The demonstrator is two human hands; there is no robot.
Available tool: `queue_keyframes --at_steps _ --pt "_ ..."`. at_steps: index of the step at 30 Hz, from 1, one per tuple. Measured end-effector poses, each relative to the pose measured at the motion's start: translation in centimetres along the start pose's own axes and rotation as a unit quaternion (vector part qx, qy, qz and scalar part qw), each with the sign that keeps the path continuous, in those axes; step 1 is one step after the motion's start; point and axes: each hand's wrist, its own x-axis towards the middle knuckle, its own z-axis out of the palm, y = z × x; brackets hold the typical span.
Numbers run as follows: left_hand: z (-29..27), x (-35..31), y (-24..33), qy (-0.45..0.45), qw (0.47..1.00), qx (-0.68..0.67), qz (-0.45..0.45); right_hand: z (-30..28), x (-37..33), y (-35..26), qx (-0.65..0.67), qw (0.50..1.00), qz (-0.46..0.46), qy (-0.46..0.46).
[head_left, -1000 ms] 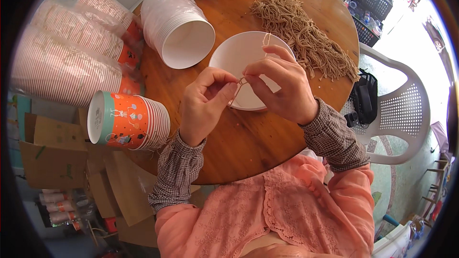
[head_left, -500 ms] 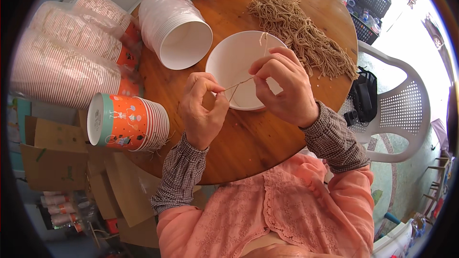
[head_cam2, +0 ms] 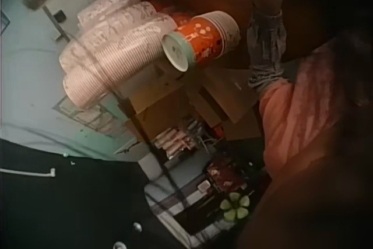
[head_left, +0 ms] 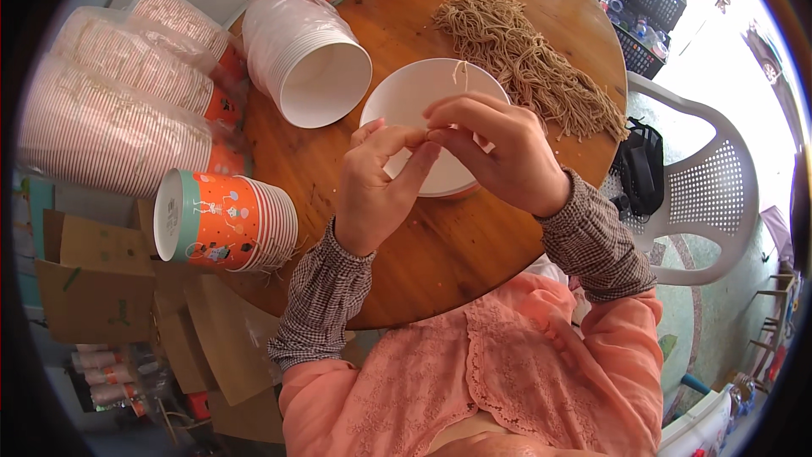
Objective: Attaching twine strings to pre-punched holes in paper buckets for use as handles.
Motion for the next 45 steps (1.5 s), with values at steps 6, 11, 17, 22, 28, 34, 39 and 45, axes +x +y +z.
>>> queue_keyframes --at_steps 6,11,17,22,28,34,39,45 --pt "-1.2 0.0 0.1 -0.045 0.996 -0.067 -0.036 -0.1 0.2 -0.6 0.111 0.982 0.129 -0.080" --pt "-2.0 -0.7 -0.1 -0.065 0.998 0.007 -0.010 0.4 0.5 0.0 0.190 0.969 0.151 0.039" --pt "-2.1 -3.5 -0.6 -0.031 0.993 0.105 0.031 -0.6 0.6 5.0 0.185 0.947 0.129 0.227" --pt "-1.7 -3.4 -1.0 -0.009 0.986 0.149 0.079 -0.3 -0.4 7.5 0.199 0.930 0.167 0.259" --pt "-0.8 -3.4 -0.8 -0.009 0.974 0.183 0.136 -0.8 -2.8 8.9 0.224 0.918 0.258 0.203" --pt "-0.4 -3.3 -0.8 0.006 0.976 0.183 0.118 -0.5 -8.2 2.2 -0.056 0.998 0.002 0.034" --pt "0.5 -1.4 1.3 0.012 0.977 0.180 0.111 1.0 -9.7 1.2 -0.150 0.987 -0.042 -0.038" --pt "2.3 -0.1 2.4 -0.032 0.940 0.312 0.133 1.8 -9.7 1.2 -0.115 0.990 -0.052 -0.070"
